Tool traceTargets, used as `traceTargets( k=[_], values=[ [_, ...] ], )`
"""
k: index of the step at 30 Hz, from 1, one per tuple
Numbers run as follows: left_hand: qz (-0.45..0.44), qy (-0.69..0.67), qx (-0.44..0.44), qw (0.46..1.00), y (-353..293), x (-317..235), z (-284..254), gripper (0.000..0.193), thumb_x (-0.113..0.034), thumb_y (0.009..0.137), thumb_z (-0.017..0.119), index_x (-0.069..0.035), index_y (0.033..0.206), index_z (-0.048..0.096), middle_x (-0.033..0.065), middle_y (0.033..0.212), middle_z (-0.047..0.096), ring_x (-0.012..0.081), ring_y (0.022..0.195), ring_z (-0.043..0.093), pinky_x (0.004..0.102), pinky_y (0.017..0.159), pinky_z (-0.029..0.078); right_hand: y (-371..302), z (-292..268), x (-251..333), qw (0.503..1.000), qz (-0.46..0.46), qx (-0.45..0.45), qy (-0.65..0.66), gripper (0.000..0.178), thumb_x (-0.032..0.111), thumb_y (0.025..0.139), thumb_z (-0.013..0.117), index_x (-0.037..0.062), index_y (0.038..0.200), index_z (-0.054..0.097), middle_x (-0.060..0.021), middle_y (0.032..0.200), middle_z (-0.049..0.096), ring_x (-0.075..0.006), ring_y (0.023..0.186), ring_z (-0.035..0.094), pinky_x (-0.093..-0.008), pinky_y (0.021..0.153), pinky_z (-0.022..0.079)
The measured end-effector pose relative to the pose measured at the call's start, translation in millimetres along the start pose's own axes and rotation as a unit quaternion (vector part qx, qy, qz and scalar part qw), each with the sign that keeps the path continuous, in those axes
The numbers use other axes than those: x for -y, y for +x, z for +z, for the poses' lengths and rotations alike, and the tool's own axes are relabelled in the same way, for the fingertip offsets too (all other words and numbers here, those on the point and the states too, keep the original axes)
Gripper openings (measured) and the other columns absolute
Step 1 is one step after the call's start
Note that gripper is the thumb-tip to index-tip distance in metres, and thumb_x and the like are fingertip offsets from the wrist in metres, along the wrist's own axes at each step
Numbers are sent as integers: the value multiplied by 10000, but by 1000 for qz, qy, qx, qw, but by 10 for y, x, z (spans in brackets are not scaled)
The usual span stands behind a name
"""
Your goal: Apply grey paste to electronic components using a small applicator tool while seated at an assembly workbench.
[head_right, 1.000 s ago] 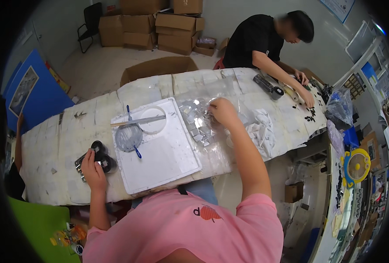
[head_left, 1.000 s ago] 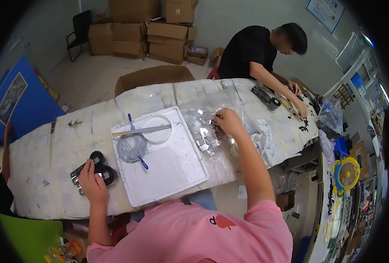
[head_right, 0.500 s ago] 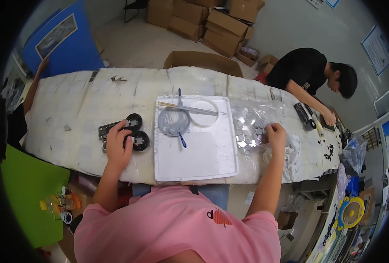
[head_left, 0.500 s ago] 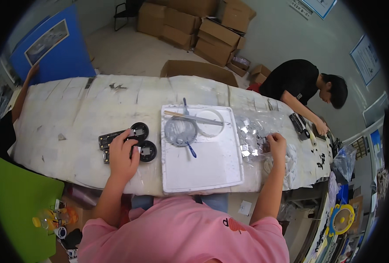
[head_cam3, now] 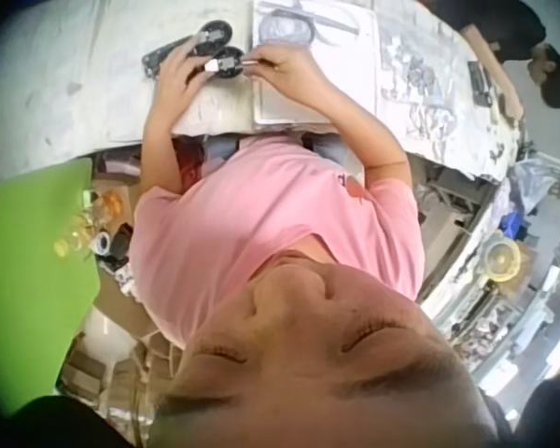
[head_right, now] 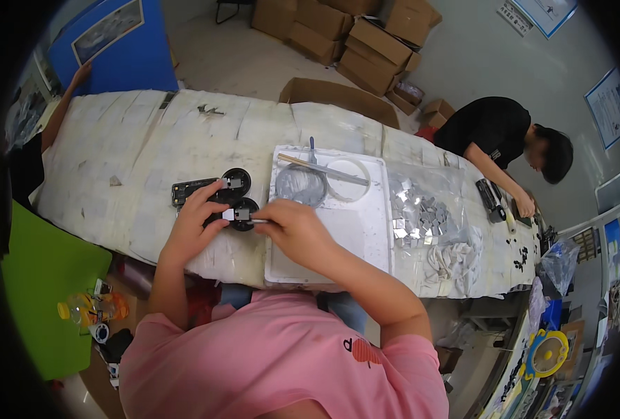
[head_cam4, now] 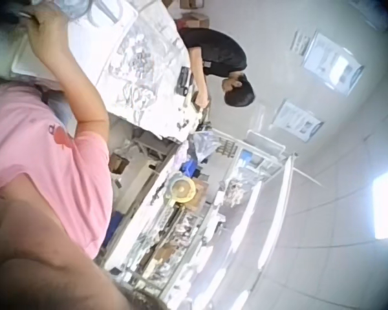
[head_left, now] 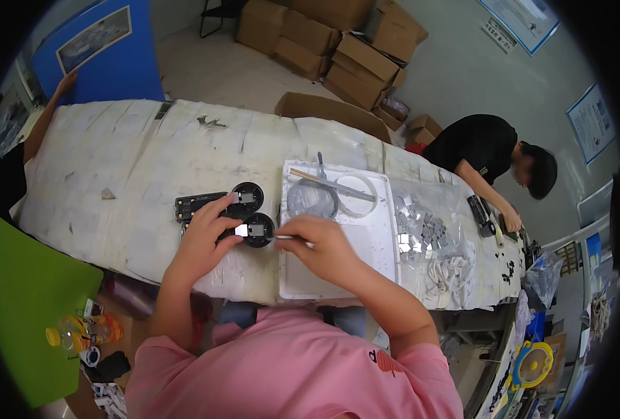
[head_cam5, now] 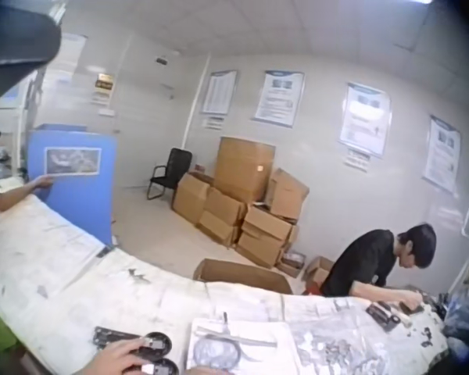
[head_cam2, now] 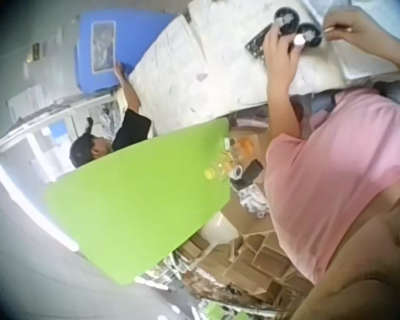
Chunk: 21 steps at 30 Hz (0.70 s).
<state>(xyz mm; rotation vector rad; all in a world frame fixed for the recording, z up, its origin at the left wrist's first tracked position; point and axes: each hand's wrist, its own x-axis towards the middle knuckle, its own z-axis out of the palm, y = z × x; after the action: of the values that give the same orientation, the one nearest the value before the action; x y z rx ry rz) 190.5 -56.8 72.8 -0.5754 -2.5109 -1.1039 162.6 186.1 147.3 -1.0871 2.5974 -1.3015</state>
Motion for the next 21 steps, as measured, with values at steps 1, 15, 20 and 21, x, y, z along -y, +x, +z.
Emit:
traceTargets(
  k=[1,15,20,21],
  values=[
    [-1,-3,-2,1000,6,15,-11,250,-140,775,725,-44,996,657,155,1379,486,355,1254,455,427,1033,354,96,114,-49,999,-21,6,-30,143,32,798,699,10,934,662,-124,854,629,-277,728,622,-327,640,514],
    [0,-15,-14,1000,-34,45,29,244,-148,766,730,-32,962,644,144,1363,502,373,1235,460,444,1032,359,260,420,-235,938,-260,-32,-228,190,25,665,682,67,844,633,-67,906,674,-275,853,663,-367,664,510],
    [9,-9,-27,1000,-42,50,47,257,-152,765,735,-33,971,639,141,1354,508,374,1224,468,447,1029,367,143,466,-288,949,-223,-30,-220,207,58,698,736,82,880,640,-57,1009,693,-260,1022,658,-346,710,506],
    [14,-3,-31,999,-49,53,49,262,-152,764,736,-33,976,637,140,1352,510,372,1220,471,447,1027,370,141,441,-269,950,-222,-28,-220,207,58,698,736,82,880,640,-57,1009,693,-260,1022,658,-346,710,506]
  ],
)
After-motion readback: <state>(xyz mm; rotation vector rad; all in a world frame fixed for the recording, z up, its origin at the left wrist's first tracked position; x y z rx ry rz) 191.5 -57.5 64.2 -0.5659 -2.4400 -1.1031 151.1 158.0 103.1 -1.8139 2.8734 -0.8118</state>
